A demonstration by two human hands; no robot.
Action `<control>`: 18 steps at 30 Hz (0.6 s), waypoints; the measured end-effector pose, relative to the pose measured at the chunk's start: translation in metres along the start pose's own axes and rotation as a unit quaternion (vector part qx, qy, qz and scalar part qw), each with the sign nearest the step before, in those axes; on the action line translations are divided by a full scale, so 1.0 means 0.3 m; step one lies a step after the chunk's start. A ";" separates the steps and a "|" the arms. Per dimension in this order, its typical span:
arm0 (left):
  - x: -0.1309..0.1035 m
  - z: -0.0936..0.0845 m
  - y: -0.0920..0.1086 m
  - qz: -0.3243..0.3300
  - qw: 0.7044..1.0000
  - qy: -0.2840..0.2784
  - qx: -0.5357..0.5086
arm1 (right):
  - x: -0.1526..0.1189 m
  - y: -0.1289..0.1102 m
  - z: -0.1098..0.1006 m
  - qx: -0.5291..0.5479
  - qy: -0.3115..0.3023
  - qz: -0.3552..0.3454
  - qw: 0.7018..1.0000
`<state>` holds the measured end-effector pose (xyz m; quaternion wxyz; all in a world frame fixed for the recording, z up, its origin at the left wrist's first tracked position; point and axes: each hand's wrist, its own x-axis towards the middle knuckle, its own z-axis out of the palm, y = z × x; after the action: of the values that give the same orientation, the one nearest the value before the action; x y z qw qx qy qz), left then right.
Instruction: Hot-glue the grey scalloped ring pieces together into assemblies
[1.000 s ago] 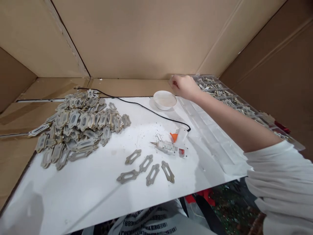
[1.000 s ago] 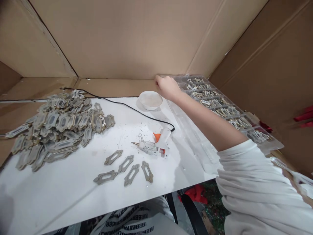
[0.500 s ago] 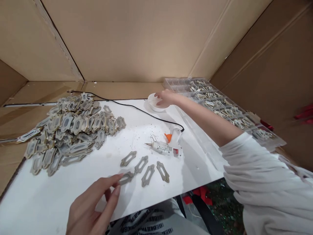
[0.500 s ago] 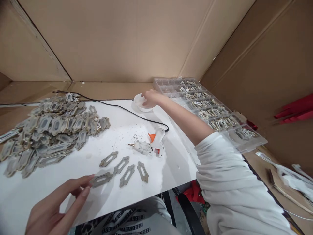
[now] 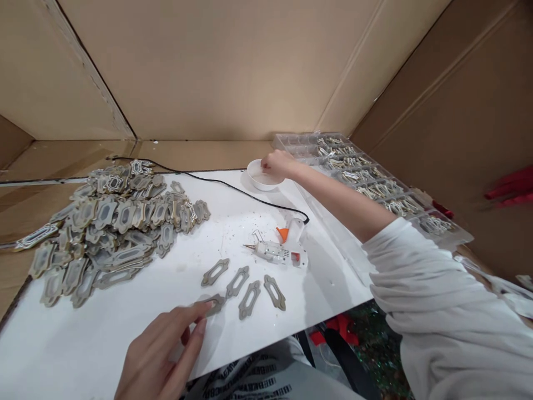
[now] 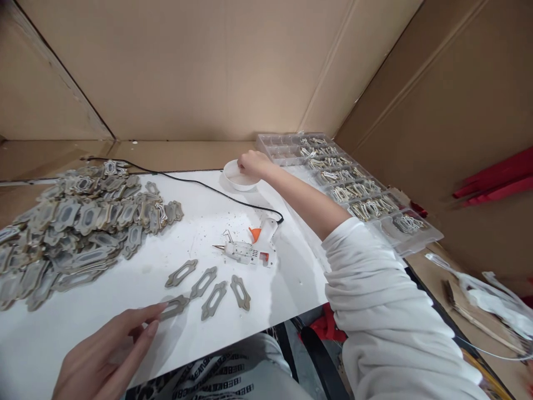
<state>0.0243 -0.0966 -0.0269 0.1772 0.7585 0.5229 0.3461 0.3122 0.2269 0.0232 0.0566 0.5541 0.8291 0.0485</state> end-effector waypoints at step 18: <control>-0.017 -0.011 -0.014 -0.050 0.998 -0.001 -0.031 | -0.052 0.027 -0.040 0.151 0.056 0.026 0.987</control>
<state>0.0180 -0.0999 -0.0290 0.2184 0.7260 0.5487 0.3525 0.3237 0.2154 0.0367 -0.0758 0.5739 0.8142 -0.0451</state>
